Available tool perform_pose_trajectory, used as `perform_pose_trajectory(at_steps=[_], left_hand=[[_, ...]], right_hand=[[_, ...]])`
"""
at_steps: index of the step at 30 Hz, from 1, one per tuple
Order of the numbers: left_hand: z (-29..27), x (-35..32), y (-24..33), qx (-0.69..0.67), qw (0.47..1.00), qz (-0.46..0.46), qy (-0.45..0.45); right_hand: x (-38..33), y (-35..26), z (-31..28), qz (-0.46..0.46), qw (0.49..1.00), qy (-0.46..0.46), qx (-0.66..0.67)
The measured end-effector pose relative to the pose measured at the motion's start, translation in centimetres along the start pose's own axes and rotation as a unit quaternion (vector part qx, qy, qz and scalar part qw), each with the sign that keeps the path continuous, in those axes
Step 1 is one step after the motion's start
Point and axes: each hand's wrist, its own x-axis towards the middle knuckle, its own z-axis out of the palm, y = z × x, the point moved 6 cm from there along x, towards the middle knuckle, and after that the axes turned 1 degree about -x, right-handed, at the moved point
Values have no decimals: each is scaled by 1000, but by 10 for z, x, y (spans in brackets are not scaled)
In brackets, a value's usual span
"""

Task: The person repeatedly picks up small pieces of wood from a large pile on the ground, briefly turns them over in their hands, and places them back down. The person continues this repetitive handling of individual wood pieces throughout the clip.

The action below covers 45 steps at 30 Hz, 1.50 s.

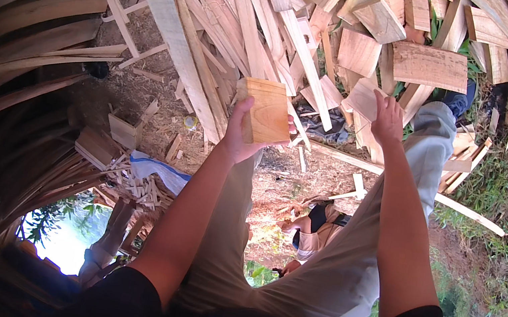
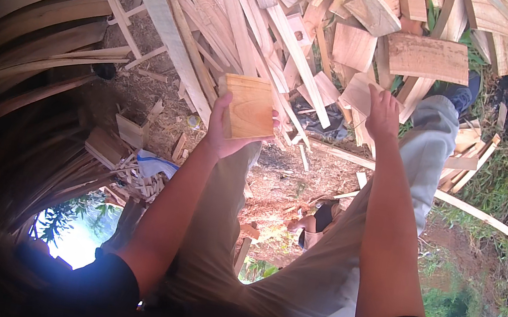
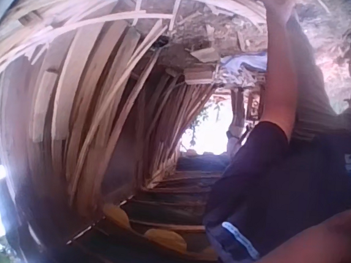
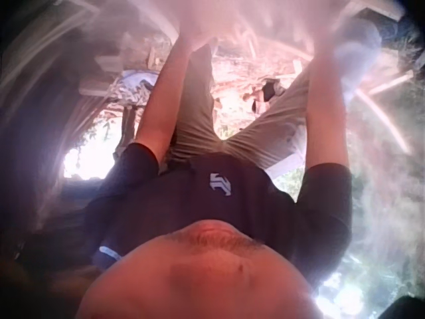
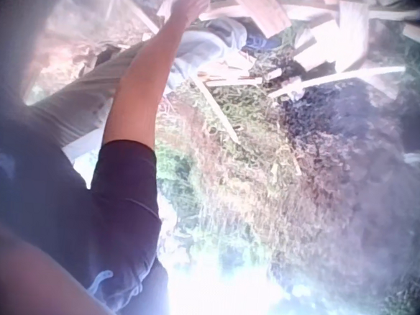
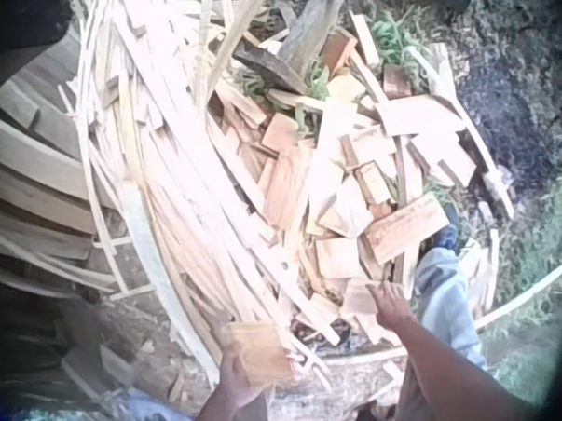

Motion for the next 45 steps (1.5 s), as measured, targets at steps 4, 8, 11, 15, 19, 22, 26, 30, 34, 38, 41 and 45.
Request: perform_pose_trajectory(at_steps=[4, 8, 11, 15, 19, 22, 26, 30, 34, 38, 41, 45], left_hand=[[-20, 1, 1, 14, 997, 33, 72], [-36, 1, -6, 26, 990, 25, 139], [-38, 1, -2, 59, 984, 11, 167], [-47, -6, 12, 91, 978, 20, 188], [-40, -4, 16, 89, 985, 39, 146], [-46, -3, 14, 74, 986, 46, 139], [-44, -1, 8, 71, 986, 46, 146], [-27, 14, -7, 66, 986, 30, 151], [-20, 28, -20, 73, 985, 18, 157], [4, 45, -25, 86, 982, 2, 165], [15, 45, -22, 109, 977, -6, 183], [17, 53, -14, 143, 976, -10, 165]], right_hand=[[14, -18, -6, 26, 999, 34, 23], [26, -46, 15, -11, 995, -18, 102], [34, -72, 44, -27, 993, -105, 54], [47, -127, 75, -279, 937, -53, -204], [70, -114, 105, -322, 908, 9, -267], [84, -117, 110, -323, 915, 52, -235], [89, -132, 116, -396, 870, 12, -293], [94, -122, 106, -402, 880, 58, -246], [98, -128, 78, -412, 895, 31, -169], [132, -115, 34, -242, 966, -9, 96], [168, -116, 9, -10, 947, -5, 321], [195, -132, 2, 53, 925, -23, 376]])
